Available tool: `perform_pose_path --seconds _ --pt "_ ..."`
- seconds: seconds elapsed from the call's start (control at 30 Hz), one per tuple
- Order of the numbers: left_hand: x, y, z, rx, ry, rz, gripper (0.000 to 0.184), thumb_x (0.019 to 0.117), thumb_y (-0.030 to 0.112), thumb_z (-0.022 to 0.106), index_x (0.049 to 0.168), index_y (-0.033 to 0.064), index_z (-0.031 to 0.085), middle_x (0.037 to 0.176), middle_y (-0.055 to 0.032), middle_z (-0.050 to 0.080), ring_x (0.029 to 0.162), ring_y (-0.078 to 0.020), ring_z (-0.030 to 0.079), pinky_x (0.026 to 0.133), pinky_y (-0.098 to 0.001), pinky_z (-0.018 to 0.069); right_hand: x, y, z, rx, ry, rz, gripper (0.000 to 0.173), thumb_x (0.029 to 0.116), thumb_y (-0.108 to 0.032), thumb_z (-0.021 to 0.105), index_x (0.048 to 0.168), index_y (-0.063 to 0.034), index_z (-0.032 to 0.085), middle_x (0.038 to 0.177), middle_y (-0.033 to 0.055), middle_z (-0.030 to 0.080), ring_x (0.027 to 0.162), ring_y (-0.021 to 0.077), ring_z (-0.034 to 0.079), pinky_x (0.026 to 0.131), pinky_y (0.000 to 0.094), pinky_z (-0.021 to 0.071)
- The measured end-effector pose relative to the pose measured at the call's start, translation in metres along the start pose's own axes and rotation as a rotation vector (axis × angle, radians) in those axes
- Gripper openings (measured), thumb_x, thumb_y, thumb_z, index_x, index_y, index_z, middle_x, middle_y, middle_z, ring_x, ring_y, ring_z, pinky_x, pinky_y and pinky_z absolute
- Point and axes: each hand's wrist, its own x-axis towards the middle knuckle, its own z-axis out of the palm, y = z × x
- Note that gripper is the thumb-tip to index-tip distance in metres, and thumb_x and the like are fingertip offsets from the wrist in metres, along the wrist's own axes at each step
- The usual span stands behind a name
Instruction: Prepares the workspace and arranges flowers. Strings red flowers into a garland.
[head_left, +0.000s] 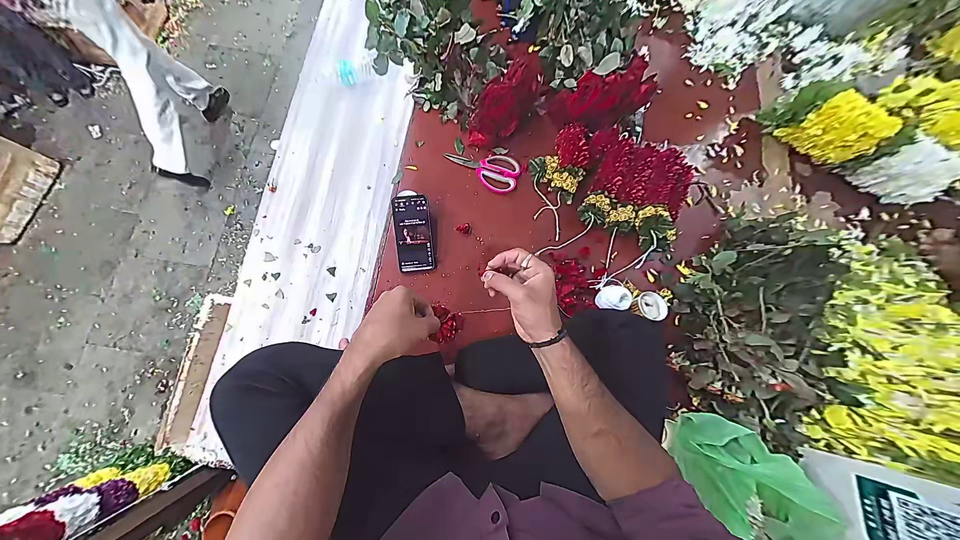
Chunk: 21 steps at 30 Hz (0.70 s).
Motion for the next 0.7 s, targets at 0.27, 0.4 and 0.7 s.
perform_pose_path --seconds 0.27,0.4,0.7 --pt "0.002 -0.001 0.003 -0.228 -0.021 0.042 0.018 0.0996 0.019 0.066 0.09 0.0077 0.076 0.072 -0.0027 0.07 0.06 -0.0119 0.065 0.06 -0.0325 0.058 -0.029 0.001 0.029 0.095 -0.173 0.221 0.042 0.0777 0.006 0.081 0.115 0.0006 0.062 0.085 0.0171 0.074 0.064 0.0233 0.069 0.056 0.0332 0.0575" --pt "0.001 0.0 0.004 -0.269 -0.048 0.055 0.012 0.0955 0.015 0.069 0.098 0.0069 0.077 0.075 -0.0023 0.072 0.062 -0.0118 0.067 0.063 -0.0316 0.0599 -0.025 0.009 0.031 -0.039 -0.149 0.199 0.046 0.0767 0.003 0.084 0.115 -0.0019 0.06 0.081 0.0133 0.074 0.061 0.023 0.069 0.053 0.0337 0.058" --pt "0.004 -0.002 0.007 -0.213 0.036 0.076 0.015 0.09 0.021 0.078 0.078 0.0121 0.074 0.063 -0.0009 0.065 0.052 -0.0115 0.054 0.052 -0.0342 0.0451 -0.008 0.007 -0.007 -0.203 -0.313 0.237 0.105 0.0629 -0.013 0.095 0.153 -0.0205 0.042 0.095 0.0064 0.065 0.079 0.0221 0.063 0.064 0.0388 0.0579"
